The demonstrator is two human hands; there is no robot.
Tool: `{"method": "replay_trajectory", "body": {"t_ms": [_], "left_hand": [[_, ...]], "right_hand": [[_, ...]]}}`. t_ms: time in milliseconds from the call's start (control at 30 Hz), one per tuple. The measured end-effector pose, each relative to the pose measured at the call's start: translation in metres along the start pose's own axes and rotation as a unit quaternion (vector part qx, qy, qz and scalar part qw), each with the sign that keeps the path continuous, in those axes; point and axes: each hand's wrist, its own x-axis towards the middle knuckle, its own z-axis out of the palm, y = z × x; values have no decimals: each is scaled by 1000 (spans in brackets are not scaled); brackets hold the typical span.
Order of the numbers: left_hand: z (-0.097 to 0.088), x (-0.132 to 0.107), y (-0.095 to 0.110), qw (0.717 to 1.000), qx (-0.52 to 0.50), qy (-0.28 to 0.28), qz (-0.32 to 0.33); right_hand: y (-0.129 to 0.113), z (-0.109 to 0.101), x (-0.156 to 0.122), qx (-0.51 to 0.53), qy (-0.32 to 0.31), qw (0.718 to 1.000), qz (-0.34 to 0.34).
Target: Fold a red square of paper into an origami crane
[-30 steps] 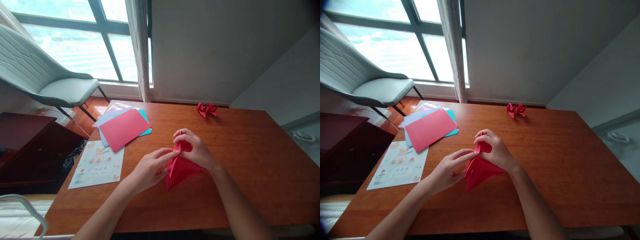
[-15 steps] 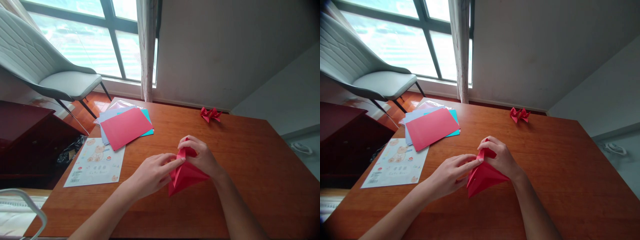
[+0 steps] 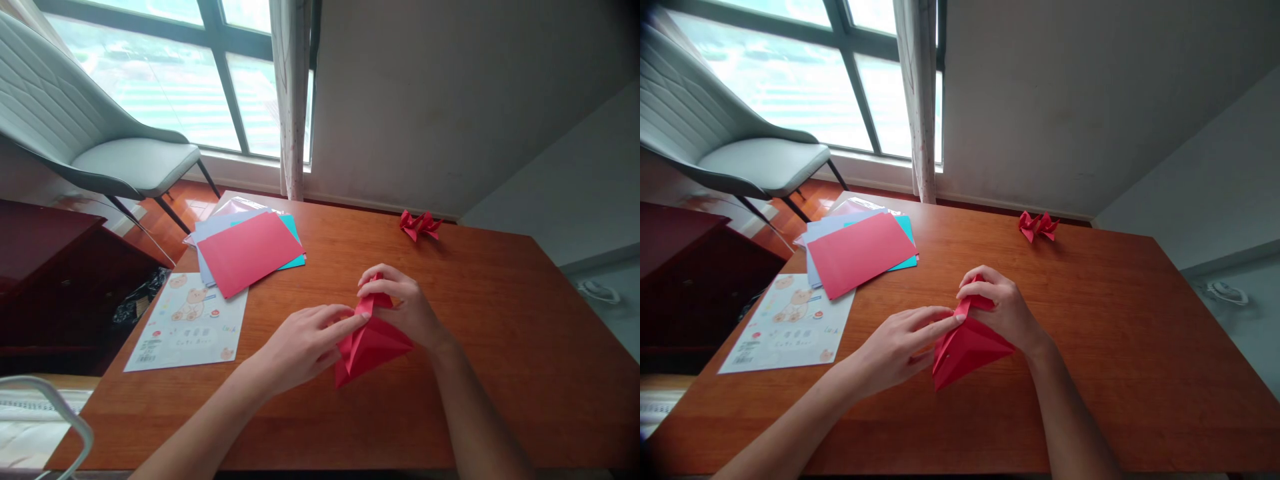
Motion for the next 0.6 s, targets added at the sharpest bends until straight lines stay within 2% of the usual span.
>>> {"method": "replay_trajectory", "body": {"t_ms": [200,333,467,600], "left_hand": [[-1,1,1,1000,6,8,5],[-1,1,1,1000,15,20,6],[-2,1,2,1000,11,20,4],[-4,2,3,1000,1,21,7]], "right_hand": [[2,-2,-1,18,-14,1000,17],[2,-1,-5,31,1,996,82],[-2,3,-8,119,13,980,157],[-1,5,-8,219,-4,956,197]]}}
